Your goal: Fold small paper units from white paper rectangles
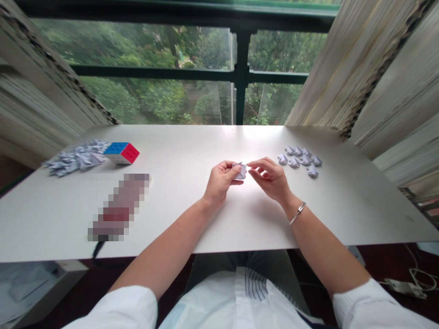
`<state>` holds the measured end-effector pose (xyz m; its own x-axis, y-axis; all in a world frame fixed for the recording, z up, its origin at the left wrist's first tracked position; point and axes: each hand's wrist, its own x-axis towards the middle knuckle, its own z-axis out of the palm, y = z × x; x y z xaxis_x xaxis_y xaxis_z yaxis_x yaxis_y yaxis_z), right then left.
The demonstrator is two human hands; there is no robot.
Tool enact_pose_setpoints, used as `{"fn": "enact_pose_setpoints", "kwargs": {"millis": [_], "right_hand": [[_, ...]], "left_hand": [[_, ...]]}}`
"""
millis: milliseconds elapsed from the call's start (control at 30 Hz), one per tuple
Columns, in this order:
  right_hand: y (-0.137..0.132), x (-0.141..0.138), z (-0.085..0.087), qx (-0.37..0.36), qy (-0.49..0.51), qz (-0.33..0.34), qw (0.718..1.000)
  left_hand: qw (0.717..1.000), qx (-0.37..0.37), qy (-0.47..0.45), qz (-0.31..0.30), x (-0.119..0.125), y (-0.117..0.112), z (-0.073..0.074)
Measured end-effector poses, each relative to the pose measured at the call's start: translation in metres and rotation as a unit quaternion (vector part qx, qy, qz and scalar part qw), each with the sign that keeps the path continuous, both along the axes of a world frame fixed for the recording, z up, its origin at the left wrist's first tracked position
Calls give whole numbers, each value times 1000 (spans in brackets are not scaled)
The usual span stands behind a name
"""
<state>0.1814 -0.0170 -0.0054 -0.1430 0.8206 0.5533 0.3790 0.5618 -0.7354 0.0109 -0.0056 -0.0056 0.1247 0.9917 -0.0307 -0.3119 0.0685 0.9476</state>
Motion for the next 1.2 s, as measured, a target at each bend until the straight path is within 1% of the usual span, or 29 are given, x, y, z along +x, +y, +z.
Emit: {"fn": "enact_pose_setpoints", "kwargs": {"millis": [67,133,267,433,600,733,833,933,1067,1200], "right_hand": [[0,2,-1,51,-51,24,997],[0,3,-3,84,-79,35,993],[2,5,-7,120,-102,41,987],[1,5,-5,125,-117,44,984],[-1,3,-4,104,-106,45,988],[0,3,-4,82,-80,67,991],[1,3,-5,77,-69,76,992],[0,3,-5,91,-79,70,990],[0,4,-6,119,-110,48,986],[0,3,-8,125,-108,25,986]], "left_hand": [[1000,-1,-8,6,0,0,0],[1000,4,-9,7,0,0,0],[1000,12,-9,5,1,0,-1],[1000,20,0,-3,2,-2,-1],[1000,20,1,-8,3,-3,-1],[1000,-5,-30,-2,2,-2,0],[998,-34,-45,-26,-1,0,1],[997,-49,-47,-40,-2,0,1],[998,-42,-38,-16,1,-2,0],[1000,-7,-22,4,4,-4,-1]]}}
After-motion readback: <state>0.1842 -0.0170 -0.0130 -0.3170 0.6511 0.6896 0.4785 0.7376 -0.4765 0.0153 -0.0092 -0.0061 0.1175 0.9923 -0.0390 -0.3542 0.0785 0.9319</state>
